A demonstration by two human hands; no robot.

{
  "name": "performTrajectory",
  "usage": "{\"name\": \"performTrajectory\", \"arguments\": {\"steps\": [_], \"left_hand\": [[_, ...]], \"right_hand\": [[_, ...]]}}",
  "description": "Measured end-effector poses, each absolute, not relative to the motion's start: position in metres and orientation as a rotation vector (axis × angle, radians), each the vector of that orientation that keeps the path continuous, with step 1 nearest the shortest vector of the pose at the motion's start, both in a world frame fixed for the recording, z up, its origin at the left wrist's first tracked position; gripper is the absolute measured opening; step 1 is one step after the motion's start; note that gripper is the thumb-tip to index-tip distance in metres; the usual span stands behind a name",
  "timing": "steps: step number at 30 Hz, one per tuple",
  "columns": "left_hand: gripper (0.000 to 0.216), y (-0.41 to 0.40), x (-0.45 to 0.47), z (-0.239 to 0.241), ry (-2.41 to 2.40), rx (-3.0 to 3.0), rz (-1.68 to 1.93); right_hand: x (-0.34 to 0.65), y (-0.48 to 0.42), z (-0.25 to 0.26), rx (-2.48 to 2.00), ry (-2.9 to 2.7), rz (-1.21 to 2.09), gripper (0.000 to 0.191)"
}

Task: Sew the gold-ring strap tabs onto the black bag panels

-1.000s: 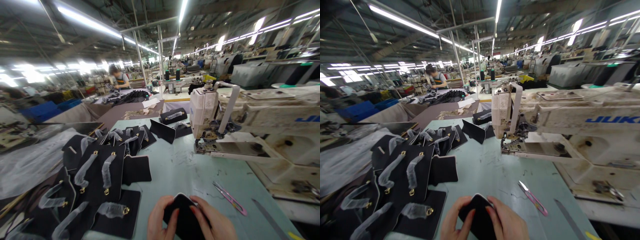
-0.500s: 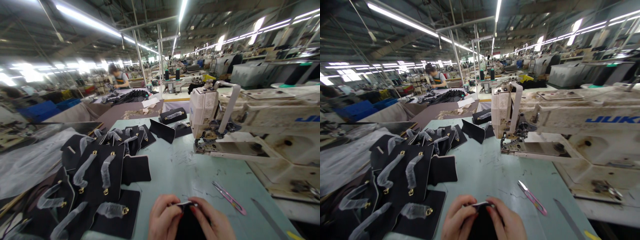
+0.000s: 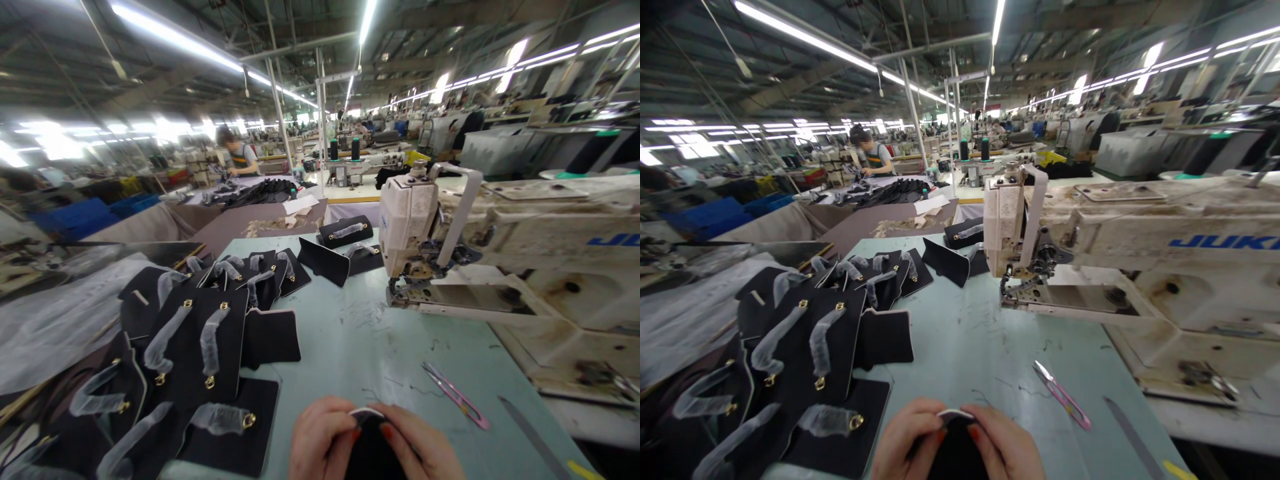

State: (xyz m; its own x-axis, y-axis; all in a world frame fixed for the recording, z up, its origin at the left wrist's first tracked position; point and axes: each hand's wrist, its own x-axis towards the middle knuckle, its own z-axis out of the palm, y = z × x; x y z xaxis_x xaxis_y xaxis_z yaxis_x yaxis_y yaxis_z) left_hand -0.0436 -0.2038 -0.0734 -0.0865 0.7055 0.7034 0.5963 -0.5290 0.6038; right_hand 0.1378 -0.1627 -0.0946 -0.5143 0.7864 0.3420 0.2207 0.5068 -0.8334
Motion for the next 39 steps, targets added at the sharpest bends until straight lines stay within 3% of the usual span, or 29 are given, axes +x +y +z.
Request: {"name": "performTrajectory", "arguments": {"steps": [11,23,27,34,39], "left_hand": [[0.014,-0.201,-0.035,-0.058,1.368,1.546,1.626],[0.019,-0.203,-0.029,-0.041,1.371,1.356,1.558],[0.027,-0.2,-0.032,-0.043,1.322,1.267,1.494],[0.009,-0.196,-0.039,-0.039,1.308,1.55,1.51],[0.011,-0.196,-0.028,-0.033,1.357,1.583,1.692]], "right_hand": [[0.129,-0.151,-0.054,-0.757,-1.966,0.768,0.025],[0.12,-0.146,-0.041,-0.777,-1.794,1.069,0.011],[0.121,-0.145,-0.039,-0.827,-1.761,1.216,0.018],[0.122,-0.148,-0.04,-0.868,-1.764,1.084,0.018],[0.123,-0.149,-0.042,-0.823,-1.775,1.025,0.012]]}}
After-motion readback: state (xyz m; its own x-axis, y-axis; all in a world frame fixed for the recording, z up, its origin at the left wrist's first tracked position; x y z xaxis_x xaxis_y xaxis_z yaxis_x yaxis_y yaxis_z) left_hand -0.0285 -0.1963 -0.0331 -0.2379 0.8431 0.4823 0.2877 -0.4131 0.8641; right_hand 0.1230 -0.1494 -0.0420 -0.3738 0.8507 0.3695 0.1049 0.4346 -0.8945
